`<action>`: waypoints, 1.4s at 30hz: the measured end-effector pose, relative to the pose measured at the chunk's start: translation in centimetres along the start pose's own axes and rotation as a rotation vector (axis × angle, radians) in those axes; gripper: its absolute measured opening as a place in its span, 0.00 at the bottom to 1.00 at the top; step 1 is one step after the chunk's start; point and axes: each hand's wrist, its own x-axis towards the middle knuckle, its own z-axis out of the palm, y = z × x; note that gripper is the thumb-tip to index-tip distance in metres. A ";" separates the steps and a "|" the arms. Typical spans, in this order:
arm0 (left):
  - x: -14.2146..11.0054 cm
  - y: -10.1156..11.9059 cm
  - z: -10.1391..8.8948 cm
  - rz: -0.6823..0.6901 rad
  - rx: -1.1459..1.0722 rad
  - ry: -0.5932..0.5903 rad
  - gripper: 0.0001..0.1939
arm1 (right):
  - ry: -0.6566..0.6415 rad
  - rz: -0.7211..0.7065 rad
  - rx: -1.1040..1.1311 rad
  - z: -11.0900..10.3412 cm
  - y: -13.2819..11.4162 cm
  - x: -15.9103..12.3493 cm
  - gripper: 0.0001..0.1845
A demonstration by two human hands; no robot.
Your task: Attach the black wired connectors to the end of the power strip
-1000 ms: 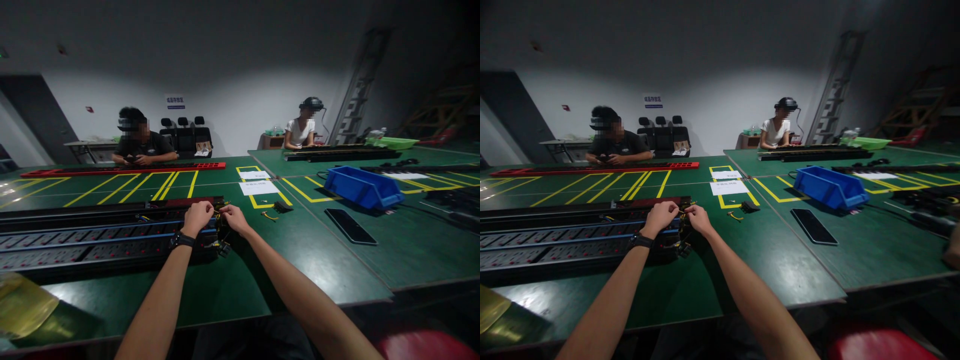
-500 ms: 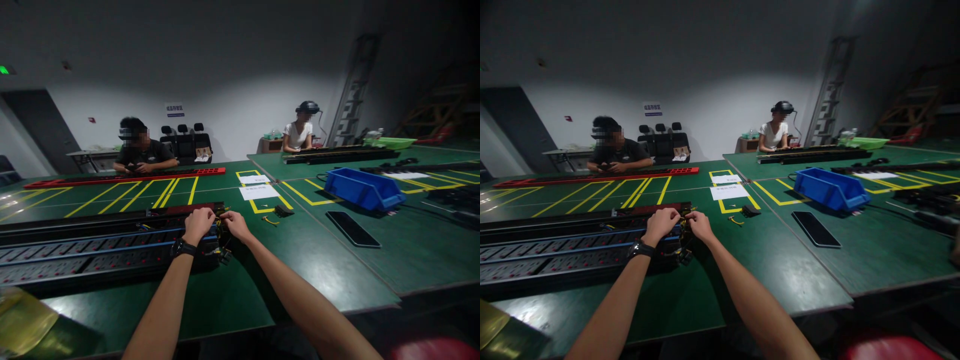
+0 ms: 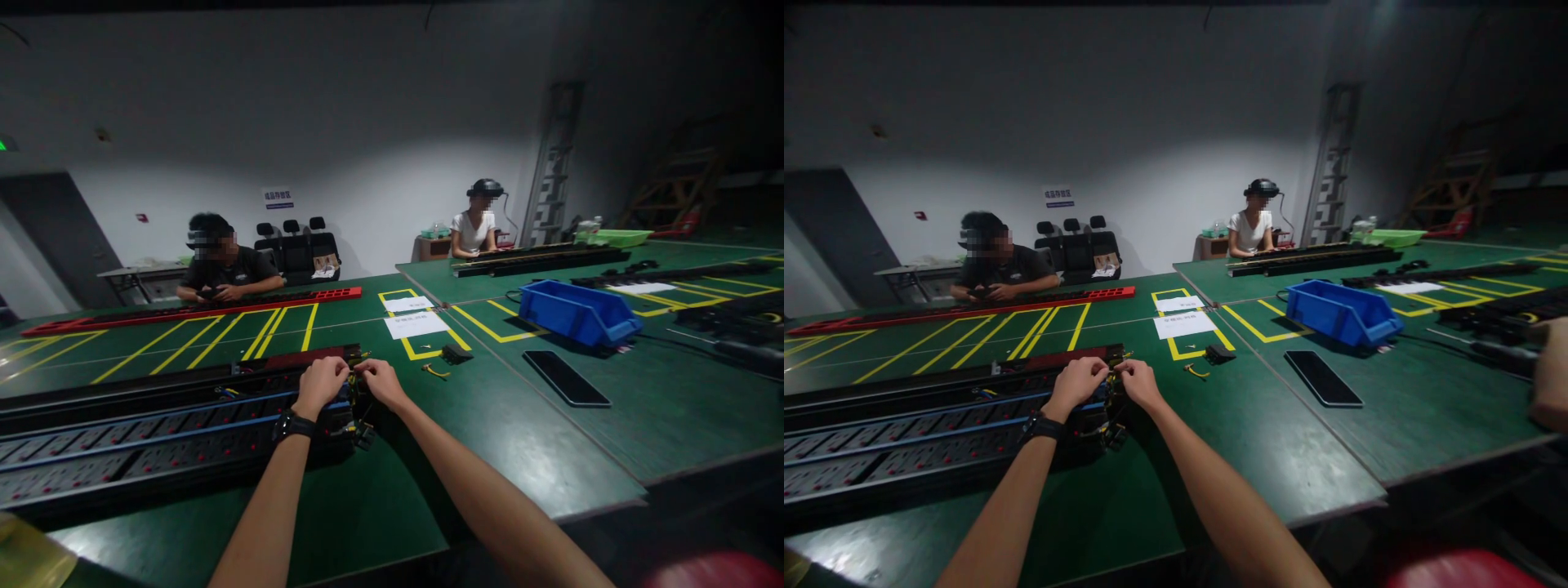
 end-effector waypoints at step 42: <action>-0.4 -0.2 0.3 0.122 -0.106 -0.022 0.15 | -0.043 -0.064 0.078 -0.3 -0.1 -0.2 0.18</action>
